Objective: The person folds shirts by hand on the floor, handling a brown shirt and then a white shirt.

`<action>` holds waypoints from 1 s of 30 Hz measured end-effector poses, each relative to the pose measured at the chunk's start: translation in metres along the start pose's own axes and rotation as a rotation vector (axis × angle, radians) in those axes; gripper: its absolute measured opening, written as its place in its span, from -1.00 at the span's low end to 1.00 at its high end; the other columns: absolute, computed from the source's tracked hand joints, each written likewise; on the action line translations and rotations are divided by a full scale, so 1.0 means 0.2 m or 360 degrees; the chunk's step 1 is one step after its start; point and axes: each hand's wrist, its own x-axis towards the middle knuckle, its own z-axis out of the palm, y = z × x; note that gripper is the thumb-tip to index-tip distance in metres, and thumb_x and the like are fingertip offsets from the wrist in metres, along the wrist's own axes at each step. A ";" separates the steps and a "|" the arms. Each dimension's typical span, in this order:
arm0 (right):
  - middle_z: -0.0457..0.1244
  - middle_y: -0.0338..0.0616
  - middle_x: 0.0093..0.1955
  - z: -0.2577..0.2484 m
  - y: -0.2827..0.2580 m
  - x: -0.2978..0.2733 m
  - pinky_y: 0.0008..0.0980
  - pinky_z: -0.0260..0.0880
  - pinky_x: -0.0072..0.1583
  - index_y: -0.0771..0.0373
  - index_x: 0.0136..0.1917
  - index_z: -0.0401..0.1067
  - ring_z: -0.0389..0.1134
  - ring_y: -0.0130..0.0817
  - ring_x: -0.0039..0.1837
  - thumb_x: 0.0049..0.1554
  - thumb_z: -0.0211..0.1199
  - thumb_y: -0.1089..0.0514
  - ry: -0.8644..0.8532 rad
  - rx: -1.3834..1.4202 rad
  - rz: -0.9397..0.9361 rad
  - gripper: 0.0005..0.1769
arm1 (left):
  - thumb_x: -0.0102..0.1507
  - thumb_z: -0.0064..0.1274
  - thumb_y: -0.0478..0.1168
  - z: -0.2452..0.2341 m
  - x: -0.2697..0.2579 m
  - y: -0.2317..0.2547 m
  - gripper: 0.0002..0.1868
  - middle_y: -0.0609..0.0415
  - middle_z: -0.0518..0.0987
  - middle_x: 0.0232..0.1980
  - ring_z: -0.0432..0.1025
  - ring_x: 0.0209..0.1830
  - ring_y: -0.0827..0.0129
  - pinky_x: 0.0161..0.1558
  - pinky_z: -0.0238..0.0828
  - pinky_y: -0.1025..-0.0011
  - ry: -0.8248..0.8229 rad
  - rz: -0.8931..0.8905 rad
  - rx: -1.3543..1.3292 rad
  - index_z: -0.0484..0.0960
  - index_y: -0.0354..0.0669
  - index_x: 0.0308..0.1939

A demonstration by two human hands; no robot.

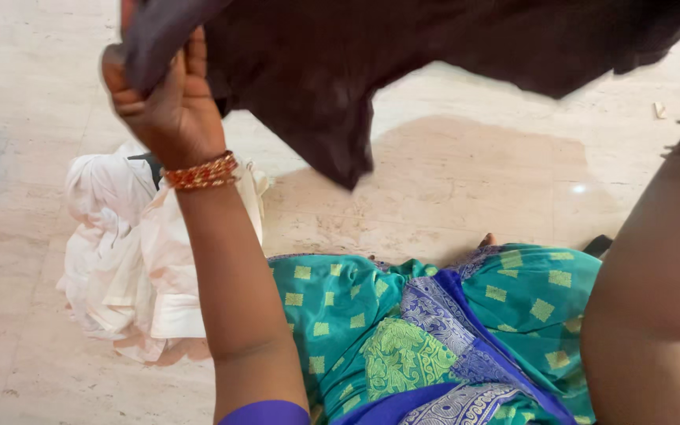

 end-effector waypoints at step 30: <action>-0.14 0.05 0.67 0.53 0.92 -1.15 0.22 0.09 0.46 -0.06 0.45 0.32 -0.09 0.14 0.62 0.16 0.25 -0.18 -0.1585 -0.2220 0.0035 -0.38 | 0.31 0.07 -0.19 -0.49 -1.43 -1.04 -0.66 0.12 0.10 0.60 -0.07 0.61 -0.01 0.48 -0.05 -0.12 -0.2366 -0.0897 0.2608 0.61 0.23 0.16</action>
